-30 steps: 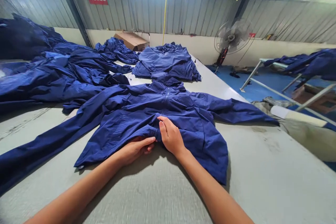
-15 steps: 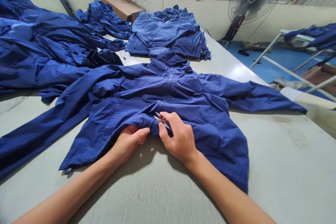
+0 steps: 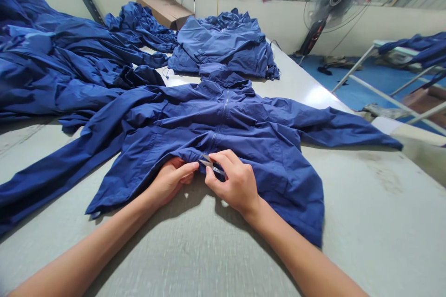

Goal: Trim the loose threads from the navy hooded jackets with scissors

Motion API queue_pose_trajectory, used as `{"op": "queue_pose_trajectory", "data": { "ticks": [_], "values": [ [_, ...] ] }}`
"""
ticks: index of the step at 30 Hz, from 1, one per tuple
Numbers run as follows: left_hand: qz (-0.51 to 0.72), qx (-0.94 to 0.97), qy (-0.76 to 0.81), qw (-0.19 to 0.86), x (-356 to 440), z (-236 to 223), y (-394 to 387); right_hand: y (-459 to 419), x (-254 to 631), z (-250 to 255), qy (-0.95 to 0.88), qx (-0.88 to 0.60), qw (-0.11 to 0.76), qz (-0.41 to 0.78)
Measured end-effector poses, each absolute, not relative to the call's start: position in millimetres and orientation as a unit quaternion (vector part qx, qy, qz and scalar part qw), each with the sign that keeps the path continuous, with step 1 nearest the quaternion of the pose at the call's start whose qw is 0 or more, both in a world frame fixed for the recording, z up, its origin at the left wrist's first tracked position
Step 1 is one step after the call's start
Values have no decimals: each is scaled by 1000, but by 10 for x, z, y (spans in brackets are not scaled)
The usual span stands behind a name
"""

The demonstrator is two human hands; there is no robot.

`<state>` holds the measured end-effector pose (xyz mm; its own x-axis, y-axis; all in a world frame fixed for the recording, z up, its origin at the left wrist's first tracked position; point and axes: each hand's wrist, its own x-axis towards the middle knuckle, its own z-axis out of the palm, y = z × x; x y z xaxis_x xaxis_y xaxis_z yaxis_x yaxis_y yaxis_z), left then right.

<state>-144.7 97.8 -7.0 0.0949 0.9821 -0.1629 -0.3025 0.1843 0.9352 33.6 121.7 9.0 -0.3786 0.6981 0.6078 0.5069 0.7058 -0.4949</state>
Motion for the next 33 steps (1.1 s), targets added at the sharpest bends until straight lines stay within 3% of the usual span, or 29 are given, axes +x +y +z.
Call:
{"op": "queue_pose_trajectory", "data": {
  "ticks": [5, 16, 33],
  "values": [
    [553, 375, 465, 581, -1473, -58, 1010, 1204, 342, 112, -821, -370, 417, 121],
    [550, 385, 459, 582, -1487, -57, 992, 1176, 323, 54, -809, -343, 450, 160],
    [538, 405, 450, 587, -1508, -82, 973, 1243, 372, 15, -825, -322, 459, 73]
  ]
}}
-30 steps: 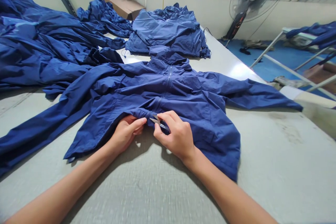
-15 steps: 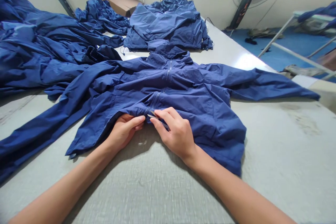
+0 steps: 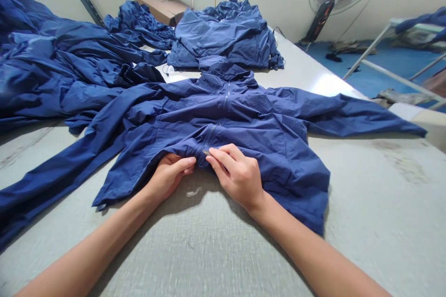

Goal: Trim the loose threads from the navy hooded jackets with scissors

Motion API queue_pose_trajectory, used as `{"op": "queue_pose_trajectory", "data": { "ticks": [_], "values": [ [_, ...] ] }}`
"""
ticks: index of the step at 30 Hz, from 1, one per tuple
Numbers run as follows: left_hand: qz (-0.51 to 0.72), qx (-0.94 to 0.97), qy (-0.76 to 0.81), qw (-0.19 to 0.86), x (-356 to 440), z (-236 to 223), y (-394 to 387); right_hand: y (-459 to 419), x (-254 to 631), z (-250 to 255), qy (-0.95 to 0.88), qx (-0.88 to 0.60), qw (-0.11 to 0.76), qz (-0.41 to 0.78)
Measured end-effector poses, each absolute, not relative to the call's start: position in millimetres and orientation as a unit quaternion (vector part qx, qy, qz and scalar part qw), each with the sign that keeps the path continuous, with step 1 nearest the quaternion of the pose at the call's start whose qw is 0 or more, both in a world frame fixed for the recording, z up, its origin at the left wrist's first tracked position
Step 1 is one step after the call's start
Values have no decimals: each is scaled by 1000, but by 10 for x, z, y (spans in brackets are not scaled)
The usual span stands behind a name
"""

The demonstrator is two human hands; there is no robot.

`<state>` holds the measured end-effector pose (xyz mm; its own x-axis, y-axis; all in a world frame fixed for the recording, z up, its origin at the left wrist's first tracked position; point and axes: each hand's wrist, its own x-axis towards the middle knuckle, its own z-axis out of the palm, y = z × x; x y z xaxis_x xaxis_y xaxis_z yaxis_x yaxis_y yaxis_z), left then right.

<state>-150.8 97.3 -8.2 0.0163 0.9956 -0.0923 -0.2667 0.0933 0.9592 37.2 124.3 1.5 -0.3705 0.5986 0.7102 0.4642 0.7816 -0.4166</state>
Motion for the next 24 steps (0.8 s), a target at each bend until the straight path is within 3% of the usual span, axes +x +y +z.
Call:
{"op": "queue_pose_trajectory", "data": {
  "ticks": [24],
  "values": [
    [479, 429, 418, 642, -1496, -76, 992, 1428, 490, 76, -887, -237, 393, 45]
  ]
}}
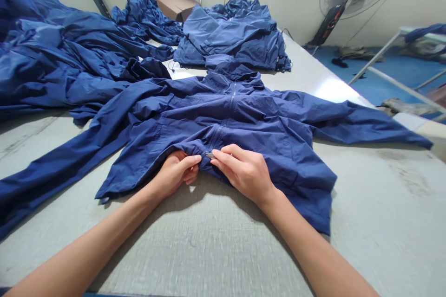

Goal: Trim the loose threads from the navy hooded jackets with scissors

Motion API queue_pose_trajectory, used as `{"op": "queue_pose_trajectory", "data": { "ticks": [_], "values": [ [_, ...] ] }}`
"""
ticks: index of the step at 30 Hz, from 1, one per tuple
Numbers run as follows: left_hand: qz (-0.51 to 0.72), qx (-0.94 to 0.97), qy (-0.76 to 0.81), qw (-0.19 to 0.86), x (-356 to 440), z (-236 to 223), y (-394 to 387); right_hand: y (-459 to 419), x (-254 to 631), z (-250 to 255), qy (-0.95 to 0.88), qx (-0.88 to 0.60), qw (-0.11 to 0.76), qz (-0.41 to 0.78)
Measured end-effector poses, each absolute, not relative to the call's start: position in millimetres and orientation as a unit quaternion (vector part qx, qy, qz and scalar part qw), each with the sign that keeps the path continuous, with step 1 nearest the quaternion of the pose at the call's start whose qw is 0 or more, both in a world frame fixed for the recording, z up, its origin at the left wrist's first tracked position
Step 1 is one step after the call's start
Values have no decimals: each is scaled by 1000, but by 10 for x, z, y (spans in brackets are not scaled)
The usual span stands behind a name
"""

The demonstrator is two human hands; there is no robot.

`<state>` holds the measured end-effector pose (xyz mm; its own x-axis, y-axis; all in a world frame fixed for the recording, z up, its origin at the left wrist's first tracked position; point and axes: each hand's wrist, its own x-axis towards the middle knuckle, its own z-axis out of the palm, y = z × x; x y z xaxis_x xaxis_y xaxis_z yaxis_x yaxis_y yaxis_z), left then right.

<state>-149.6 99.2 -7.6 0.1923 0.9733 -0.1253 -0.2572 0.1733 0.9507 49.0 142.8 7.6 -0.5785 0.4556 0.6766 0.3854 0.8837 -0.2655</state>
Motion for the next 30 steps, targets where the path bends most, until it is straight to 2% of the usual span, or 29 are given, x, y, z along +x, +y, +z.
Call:
{"op": "queue_pose_trajectory", "data": {
  "ticks": [17, 30],
  "values": [
    [463, 421, 392, 675, -1524, -56, 1007, 1433, 525, 199, -907, -166, 385, -22],
    [464, 431, 389, 669, -1531, -70, 1004, 1436, 538, 210, -905, -171, 388, -32]
  ]
}}
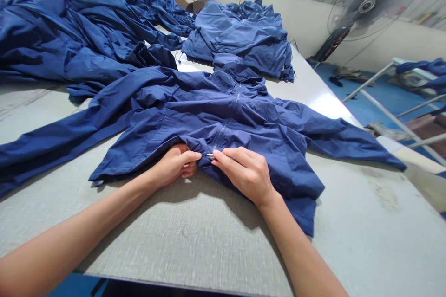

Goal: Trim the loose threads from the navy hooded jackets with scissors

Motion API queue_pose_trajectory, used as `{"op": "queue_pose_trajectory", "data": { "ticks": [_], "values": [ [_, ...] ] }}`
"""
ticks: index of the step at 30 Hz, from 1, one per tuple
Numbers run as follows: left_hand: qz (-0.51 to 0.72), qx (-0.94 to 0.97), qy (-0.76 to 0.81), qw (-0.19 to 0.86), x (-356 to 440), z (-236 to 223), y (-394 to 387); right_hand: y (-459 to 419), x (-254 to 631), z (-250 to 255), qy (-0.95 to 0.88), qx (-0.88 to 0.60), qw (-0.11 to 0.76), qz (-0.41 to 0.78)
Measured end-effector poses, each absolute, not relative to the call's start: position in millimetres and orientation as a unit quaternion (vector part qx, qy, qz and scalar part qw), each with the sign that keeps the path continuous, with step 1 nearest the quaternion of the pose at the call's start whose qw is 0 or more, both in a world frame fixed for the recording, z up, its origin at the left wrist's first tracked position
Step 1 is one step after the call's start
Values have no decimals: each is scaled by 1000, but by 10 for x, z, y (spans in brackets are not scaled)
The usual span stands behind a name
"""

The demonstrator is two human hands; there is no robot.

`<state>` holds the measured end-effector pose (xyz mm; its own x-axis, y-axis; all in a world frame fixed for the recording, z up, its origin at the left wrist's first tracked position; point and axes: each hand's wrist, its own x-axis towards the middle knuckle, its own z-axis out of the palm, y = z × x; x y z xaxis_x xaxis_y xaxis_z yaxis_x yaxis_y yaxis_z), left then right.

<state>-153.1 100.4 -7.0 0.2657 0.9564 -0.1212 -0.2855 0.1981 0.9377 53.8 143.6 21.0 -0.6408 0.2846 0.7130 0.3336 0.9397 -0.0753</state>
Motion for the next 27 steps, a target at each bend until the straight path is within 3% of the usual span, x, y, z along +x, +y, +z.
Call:
{"op": "queue_pose_trajectory", "data": {
  "ticks": [27],
  "values": [
    [472, 427, 400, 659, -1531, -52, 978, 1357, 466, 174, -897, -189, 399, 8]
  ]
}}
